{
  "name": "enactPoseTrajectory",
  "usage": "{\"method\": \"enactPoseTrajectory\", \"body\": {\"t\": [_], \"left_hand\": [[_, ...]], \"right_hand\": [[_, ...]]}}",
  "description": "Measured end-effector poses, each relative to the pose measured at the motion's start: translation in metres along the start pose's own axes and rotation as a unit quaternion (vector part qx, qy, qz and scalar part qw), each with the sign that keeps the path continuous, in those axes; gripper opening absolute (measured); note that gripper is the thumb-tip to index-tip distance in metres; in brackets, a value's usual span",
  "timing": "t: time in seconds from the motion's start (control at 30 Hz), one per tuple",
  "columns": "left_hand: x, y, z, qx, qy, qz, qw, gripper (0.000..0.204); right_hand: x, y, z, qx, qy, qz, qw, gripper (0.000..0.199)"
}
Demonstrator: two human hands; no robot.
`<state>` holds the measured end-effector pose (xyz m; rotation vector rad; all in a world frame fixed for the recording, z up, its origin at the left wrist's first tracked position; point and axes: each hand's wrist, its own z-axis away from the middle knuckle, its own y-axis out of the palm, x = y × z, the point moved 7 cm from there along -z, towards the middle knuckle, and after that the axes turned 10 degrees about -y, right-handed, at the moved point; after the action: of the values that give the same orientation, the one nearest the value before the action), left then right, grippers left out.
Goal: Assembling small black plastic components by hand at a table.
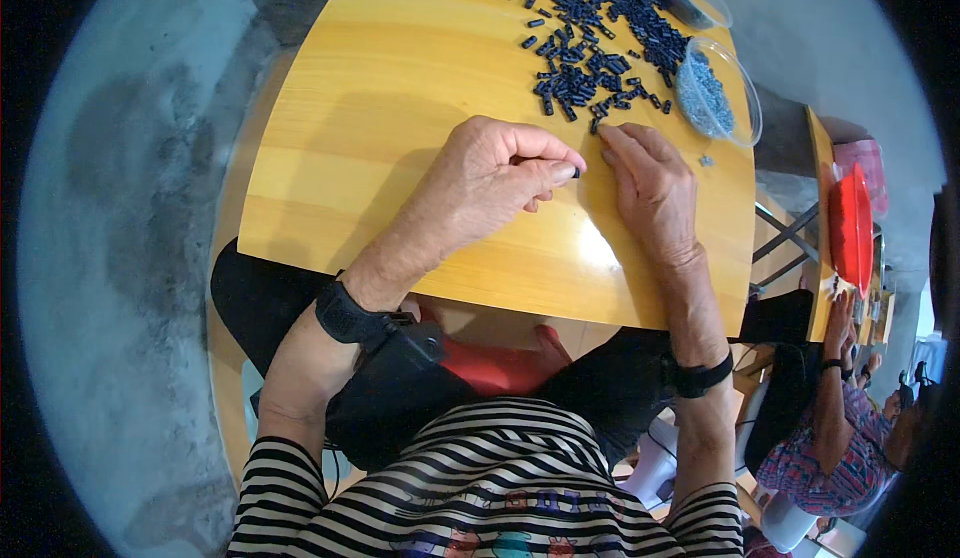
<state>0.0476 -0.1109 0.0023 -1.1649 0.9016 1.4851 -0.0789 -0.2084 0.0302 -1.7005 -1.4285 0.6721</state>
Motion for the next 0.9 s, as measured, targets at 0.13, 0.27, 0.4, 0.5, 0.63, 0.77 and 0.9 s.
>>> {"method": "enactPoseTrajectory", "body": {"t": [0.13, 0.27, 0.4, 0.5, 0.63, 0.77, 0.9], "left_hand": [[0.002, 0.004, 0.002, 0.022, -0.001, 0.052, 0.998, 0.022], [0.006, 0.011, 0.002, 0.037, -0.013, 0.065, 0.997, 0.023], [0.011, 0.015, 0.004, 0.043, -0.028, 0.097, 0.994, 0.024], [0.01, 0.018, 0.004, 0.046, -0.03, 0.1, 0.993, 0.025], [0.013, 0.017, 0.002, 0.046, -0.033, 0.103, 0.993, 0.025], [0.017, 0.018, 0.0, 0.051, -0.035, 0.124, 0.99, 0.024], [0.015, 0.021, 0.002, 0.057, -0.036, 0.149, 0.987, 0.023]], "right_hand": [[0.002, -0.007, 0.012, -0.008, 0.019, -0.028, 0.999, 0.02], [-0.005, -0.012, 0.017, -0.048, 0.097, -0.115, 0.987, 0.018], [-0.007, -0.014, 0.006, -0.058, 0.098, -0.135, 0.984, 0.015], [-0.016, -0.002, 0.005, -0.024, 0.094, -0.114, 0.989, 0.012], [-0.017, 0.002, 0.006, -0.03, 0.094, -0.12, 0.988, 0.009], [-0.018, 0.001, 0.008, -0.042, 0.105, -0.109, 0.988, 0.011], [-0.016, -0.008, 0.015, -0.056, 0.169, -0.156, 0.972, 0.017]]}}
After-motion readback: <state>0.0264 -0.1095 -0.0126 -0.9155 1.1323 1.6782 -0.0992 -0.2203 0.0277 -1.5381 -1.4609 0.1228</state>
